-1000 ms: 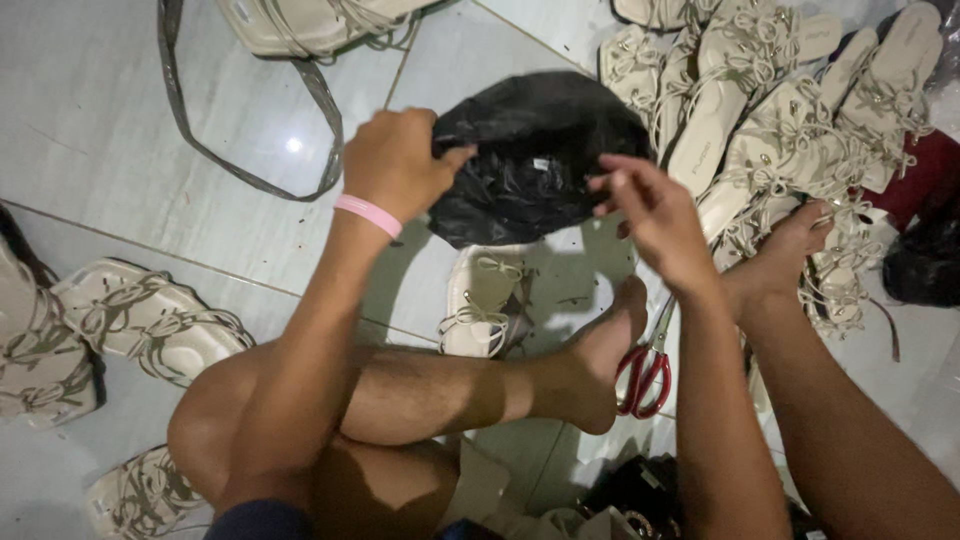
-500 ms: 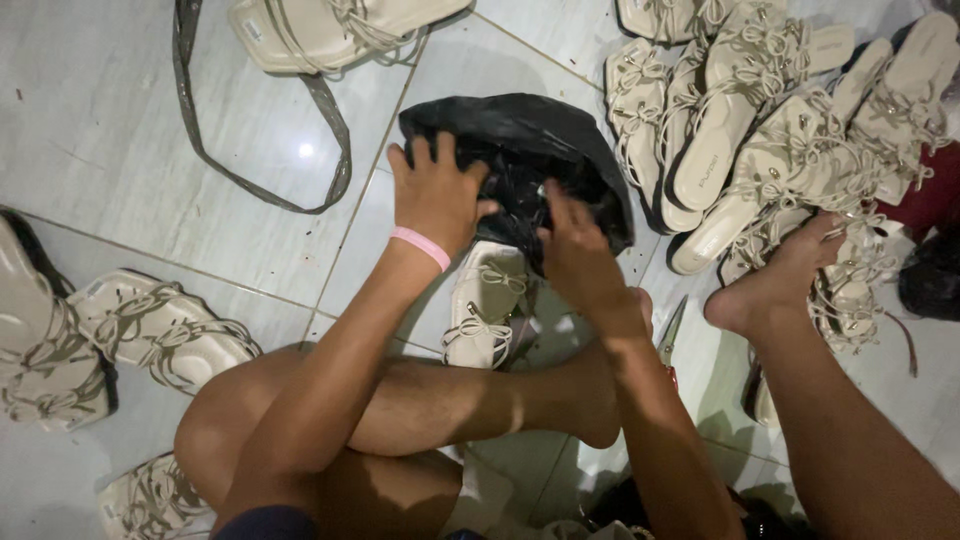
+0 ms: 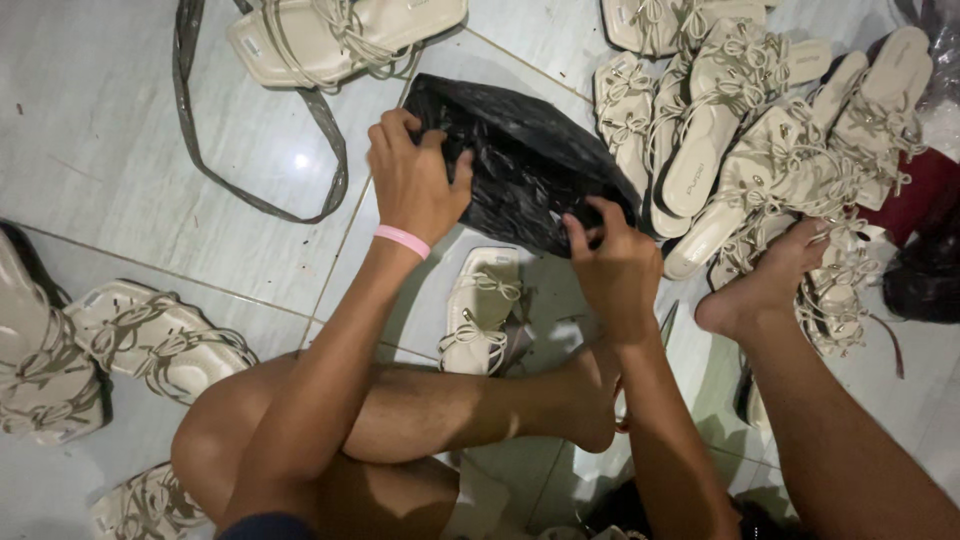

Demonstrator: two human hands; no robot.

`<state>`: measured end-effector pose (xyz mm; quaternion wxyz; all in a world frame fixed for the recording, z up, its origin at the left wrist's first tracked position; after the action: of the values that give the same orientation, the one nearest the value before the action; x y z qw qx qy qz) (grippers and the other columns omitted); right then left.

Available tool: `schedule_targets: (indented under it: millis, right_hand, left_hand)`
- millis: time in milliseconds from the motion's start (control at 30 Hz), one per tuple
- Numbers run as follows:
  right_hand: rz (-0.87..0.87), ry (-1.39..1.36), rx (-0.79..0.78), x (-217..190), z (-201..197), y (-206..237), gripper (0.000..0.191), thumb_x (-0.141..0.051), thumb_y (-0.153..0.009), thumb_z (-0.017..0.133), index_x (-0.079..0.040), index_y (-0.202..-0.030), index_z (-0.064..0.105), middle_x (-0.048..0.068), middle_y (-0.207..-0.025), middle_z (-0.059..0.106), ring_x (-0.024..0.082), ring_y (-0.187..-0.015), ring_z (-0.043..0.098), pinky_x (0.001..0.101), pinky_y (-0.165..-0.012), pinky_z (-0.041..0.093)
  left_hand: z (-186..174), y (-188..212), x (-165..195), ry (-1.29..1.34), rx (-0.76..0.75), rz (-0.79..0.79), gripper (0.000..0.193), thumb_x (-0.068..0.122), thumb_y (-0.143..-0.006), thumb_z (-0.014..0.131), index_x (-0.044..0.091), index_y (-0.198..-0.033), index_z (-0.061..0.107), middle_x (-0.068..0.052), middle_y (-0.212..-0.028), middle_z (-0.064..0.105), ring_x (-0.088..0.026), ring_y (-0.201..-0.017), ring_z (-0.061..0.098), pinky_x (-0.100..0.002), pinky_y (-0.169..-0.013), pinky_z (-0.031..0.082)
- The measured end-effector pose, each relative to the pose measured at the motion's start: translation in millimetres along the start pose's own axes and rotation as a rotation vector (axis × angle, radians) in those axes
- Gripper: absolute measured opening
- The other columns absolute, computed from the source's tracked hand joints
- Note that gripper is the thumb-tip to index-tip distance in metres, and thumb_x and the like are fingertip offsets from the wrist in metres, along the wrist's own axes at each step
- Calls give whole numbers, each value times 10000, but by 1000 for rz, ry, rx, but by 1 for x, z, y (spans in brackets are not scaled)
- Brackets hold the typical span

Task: The person sits on a tiled floor surrounded by white platform sandals and attaches small gold-colored metal charms to the laces of the shoes. They handle the shoes and charms by hand, occasionally using a pair of red-handled scissors to cut laces or trim excess material.

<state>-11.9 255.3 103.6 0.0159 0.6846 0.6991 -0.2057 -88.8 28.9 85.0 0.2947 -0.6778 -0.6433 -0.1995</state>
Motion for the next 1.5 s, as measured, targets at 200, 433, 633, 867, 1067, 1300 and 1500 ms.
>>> schedule_targets:
  millis: [200,433,633,867,1067,1300,1500]
  right_hand:
    - [188,70,-43,16,16,-8,630,-235,-738,932,-41,-1227,585,144,-847,681,349,-754,694,458,-653,542]
    - [866,-941,-132,94,51,-17,524,-115,-805,708,22,-1283,544,199,-1181,651,368,-1060,672,515,-888,584]
    - [1093,-1856,153,114,59,-9,447,-268,-993,369,1,-1233,632,172,-1201,712,333,-1094,701,502,-932,600]
    - [461,-1948,-563,115,9,-30,468,-319,-950,400,76,-1058,626,170,-956,666,309,-904,677,377,-799,557]
    - [-8,-449,-953,61,-3,-50,563,-99,-674,417,-42,-1124,750,121,-1087,781,260,-848,727,361,-807,576]
    - [-636,95,-413,-32,-21,-64,420,51,-702,635,-122,-1066,754,113,-1388,621,349,-1233,611,452,-1050,495]
    - [55,-520,-325,30,17,-58,279,-108,-928,578,-92,-1177,703,197,-1391,594,303,-1205,618,339,-952,516]
  left_hand:
    - [6,-8,-9,-29,-171,-189,800,77,-678,829,-18,-1408,516,-350,-1299,398,-516,-1096,493,-524,-874,466]
    - [4,-33,2,949,-167,-95,726,-123,-757,620,-57,-1471,506,-159,-1353,616,-281,-1260,600,-349,-1093,457]
    - [6,-30,13,1648,-649,-121,410,-212,-766,497,-54,-1107,660,-126,-1062,686,-178,-1001,654,-295,-882,512]
    - [-33,-41,8,951,-772,289,291,-186,-620,394,-35,-715,624,-90,-933,673,-178,-862,616,-300,-783,503]
    - [-50,-54,9,259,-253,413,202,-178,-651,571,11,-584,542,-63,-911,647,-241,-969,627,-638,-1107,262]
    - [-55,-54,5,281,-291,383,183,-99,-673,645,76,-625,623,-138,-1173,607,-284,-1016,619,-535,-932,426]
    - [-48,-69,-5,838,-400,83,151,-96,-832,548,49,-800,528,-126,-1277,681,-177,-968,575,-277,-768,484]
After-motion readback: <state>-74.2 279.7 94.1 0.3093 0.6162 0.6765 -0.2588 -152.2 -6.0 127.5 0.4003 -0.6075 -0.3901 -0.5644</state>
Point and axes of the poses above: each hand's wrist, its own y-axis away from the middle knuckle, its own z-axis out of the palm, x = y × z, the point moved 7 cm from there along -y, towards the middle knuckle
